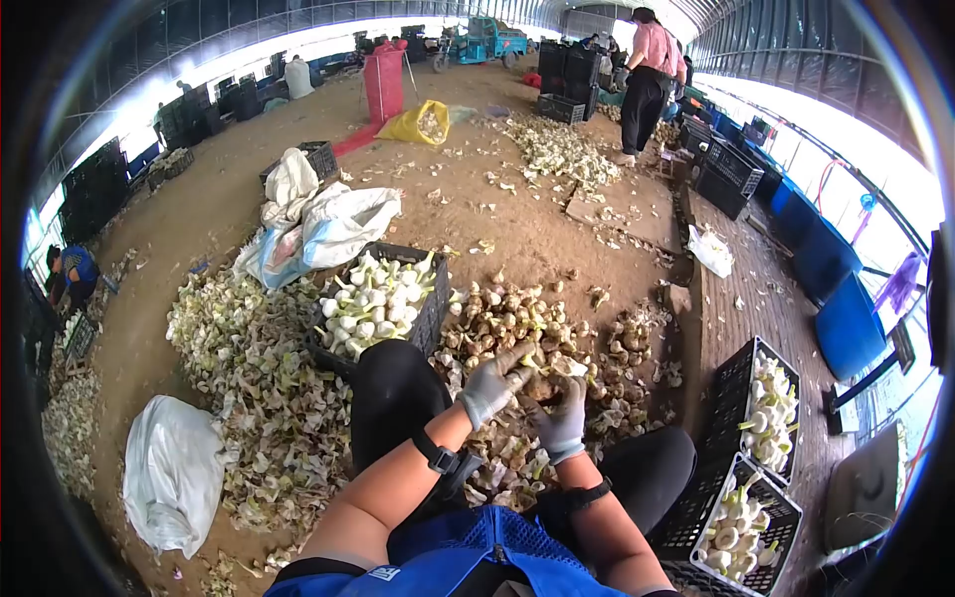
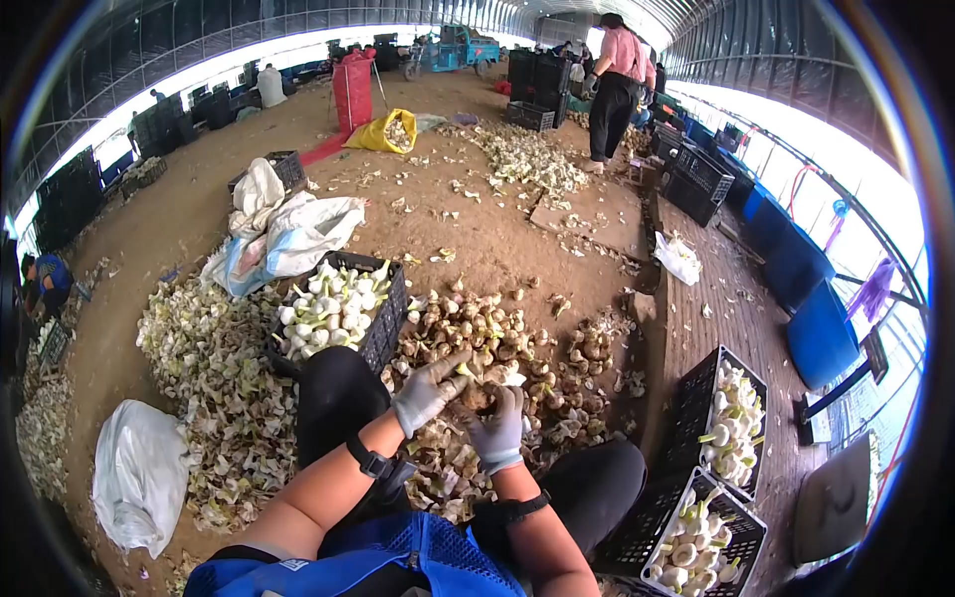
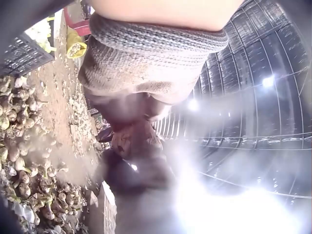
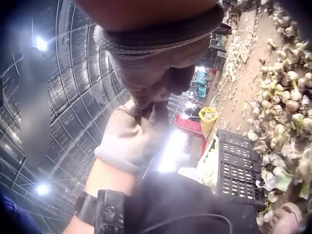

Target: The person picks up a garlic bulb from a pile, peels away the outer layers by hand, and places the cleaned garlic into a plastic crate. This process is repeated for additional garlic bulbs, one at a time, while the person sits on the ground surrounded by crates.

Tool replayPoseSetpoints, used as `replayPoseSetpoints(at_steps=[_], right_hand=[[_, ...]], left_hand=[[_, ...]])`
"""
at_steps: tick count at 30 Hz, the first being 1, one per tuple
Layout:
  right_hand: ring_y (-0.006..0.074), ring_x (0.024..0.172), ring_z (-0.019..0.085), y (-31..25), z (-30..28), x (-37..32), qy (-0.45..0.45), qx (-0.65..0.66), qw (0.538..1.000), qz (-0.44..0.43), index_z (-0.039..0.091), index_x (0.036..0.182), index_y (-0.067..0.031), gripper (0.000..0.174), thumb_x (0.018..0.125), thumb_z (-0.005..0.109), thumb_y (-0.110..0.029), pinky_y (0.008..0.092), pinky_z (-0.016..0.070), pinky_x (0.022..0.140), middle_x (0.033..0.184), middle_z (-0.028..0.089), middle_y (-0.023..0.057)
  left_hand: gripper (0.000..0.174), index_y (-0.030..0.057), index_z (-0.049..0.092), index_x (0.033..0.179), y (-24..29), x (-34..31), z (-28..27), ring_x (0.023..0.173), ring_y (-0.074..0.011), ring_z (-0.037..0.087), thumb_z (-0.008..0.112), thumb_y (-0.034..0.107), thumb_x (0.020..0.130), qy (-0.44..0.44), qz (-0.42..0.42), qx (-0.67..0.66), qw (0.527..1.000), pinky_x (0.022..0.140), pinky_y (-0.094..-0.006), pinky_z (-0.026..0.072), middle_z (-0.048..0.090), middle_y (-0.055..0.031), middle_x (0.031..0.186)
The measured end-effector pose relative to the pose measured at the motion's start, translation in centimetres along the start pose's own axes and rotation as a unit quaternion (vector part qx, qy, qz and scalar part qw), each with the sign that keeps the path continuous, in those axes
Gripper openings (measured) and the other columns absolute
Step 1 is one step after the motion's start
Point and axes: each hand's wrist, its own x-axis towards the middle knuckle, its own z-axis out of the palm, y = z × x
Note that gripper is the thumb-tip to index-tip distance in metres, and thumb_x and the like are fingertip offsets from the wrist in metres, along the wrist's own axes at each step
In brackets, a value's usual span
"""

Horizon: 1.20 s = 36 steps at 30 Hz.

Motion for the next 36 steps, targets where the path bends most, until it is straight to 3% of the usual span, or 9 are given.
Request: replayPoseSetpoints(at_steps=[1, 3, 7, 12, 15, 19, 22, 27, 36], right_hand=[[0.0385, 0.094, 0.051, 0.2, -0.3, -0.1, -0.01, -0.022, 1.0, -0.003, 0.05, 0.106, -0.0009, 0.06, 0.063, 0.085, -0.024, 0.0444, 0.0447, 0.079, 0.103, 0.051, 0.0211], [0.0391, 0.092, 0.053, 0.6, -0.4, -0.7, 0.013, -0.083, 0.996, -0.031, 0.05, 0.105, -0.0035, 0.059, 0.062, 0.085, -0.023, 0.0452, 0.047, 0.076, 0.1, 0.052, 0.0202], [0.0383, 0.093, 0.053, 0.6, -0.6, -1.0, 0.028, -0.094, 0.995, -0.012, 0.051, 0.104, -0.0052, 0.059, 0.059, 0.086, -0.02, 0.0442, 0.0471, 0.078, 0.099, 0.054, 0.018], [0.0385, 0.096, 0.052, 1.5, -0.8, -1.2, 0.035, -0.124, 0.991, -0.02, 0.051, 0.104, -0.0054, 0.057, 0.061, 0.085, -0.021, 0.0443, 0.0466, 0.081, 0.101, 0.055, 0.0173], [0.0385, 0.096, 0.052, 2.3, -0.5, -1.3, 0.025, -0.122, 0.992, -0.003, 0.051, 0.105, -0.0061, 0.057, 0.062, 0.085, -0.021, 0.0444, 0.0465, 0.082, 0.101, 0.055, 0.0173], [0.0385, 0.096, 0.052, 2.0, 0.2, -1.0, 0.022, -0.15, 0.988, -0.03, 0.051, 0.106, -0.0067, 0.057, 0.062, 0.085, -0.021, 0.0447, 0.0465, 0.081, 0.101, 0.056, 0.0173], [0.0399, 0.099, 0.049, 2.0, 0.3, -0.6, 0.004, -0.126, 0.992, -0.017, 0.049, 0.108, -0.0056, 0.058, 0.063, 0.083, -0.015, 0.0474, 0.0429, 0.085, 0.102, 0.054, 0.0164], [0.0408, 0.099, 0.048, 3.0, 1.0, -1.1, -0.024, -0.112, 0.993, -0.013, 0.046, 0.111, -0.0053, 0.058, 0.064, 0.08, -0.01, 0.0478, 0.0427, 0.086, 0.102, 0.055, 0.0167], [0.039, 0.097, 0.051, 2.3, 0.1, 0.0, -0.029, -0.081, 0.996, -0.029, 0.048, 0.111, -0.0042, 0.052, 0.066, 0.075, -0.007, 0.0436, 0.0459, 0.082, 0.103, 0.053, 0.0194]], left_hand=[[0.042, 0.0059, 0.053, 0.129, 2.2, -0.1, 0.2, 0.112, -0.0127, 0.054, 0.064, 0.01, 0.088, -0.029, -0.1, -0.069, 0.992, 0.099, -0.0251, 0.0422, 0.057, -0.0042, 0.126], [0.04, 0.0059, 0.057, 0.125, -0.4, 0.7, 1.3, 0.111, -0.0141, 0.055, 0.066, 0.009, 0.087, -0.063, -0.054, -0.277, 0.957, 0.099, -0.0258, 0.043, 0.059, -0.0043, 0.123], [0.036, 0.0059, 0.061, 0.12, -0.8, 1.5, 2.4, 0.111, -0.0151, 0.055, 0.068, 0.009, 0.085, -0.029, -0.061, -0.05, 0.996, 0.098, -0.0261, 0.0434, 0.06, -0.007, 0.122], [0.044, 0.0086, 0.054, 0.13, -1.7, 1.2, 3.0, 0.118, -0.0155, 0.052, 0.064, 0.009, 0.086, -0.028, -0.043, -0.028, 0.998, 0.101, -0.027, 0.0404, 0.056, -0.009, 0.13], [0.048, 0.0096, 0.051, 0.132, -3.6, 1.2, 3.0, 0.12, -0.0161, 0.051, 0.058, 0.001, 0.086, -0.022, -0.009, -0.195, 0.98, 0.102, -0.026, 0.0388, 0.054, -0.0092, 0.132], [0.052, 0.0039, 0.045, 0.136, -2.7, 1.1, 2.2, 0.117, -0.0141, 0.052, 0.055, -0.004, 0.086, -0.018, -0.047, -0.031, 0.998, 0.1, -0.0253, 0.0403, 0.056, -0.0077, 0.129], [0.037, 0.0011, 0.055, 0.125, -2.3, 1.2, 2.4, 0.108, -0.0107, 0.055, 0.062, 0.007, 0.089, -0.051, -0.148, -0.342, 0.926, 0.095, -0.0244, 0.0437, 0.06, -0.0059, 0.12], [0.036, 0.0018, 0.058, 0.122, -3.3, 1.5, 1.8, 0.109, -0.0104, 0.054, 0.065, 0.012, 0.088, -0.009, -0.174, -0.214, 0.961, 0.097, -0.0252, 0.042, 0.061, -0.0053, 0.119], [0.04, 0.0102, 0.055, 0.128, -4.0, 1.2, 1.6, 0.121, -0.0157, 0.05, 0.061, 0.009, 0.088, 0.003, -0.022, -0.005, 1.0, 0.103, -0.0271, 0.0373, 0.056, -0.0085, 0.13]])
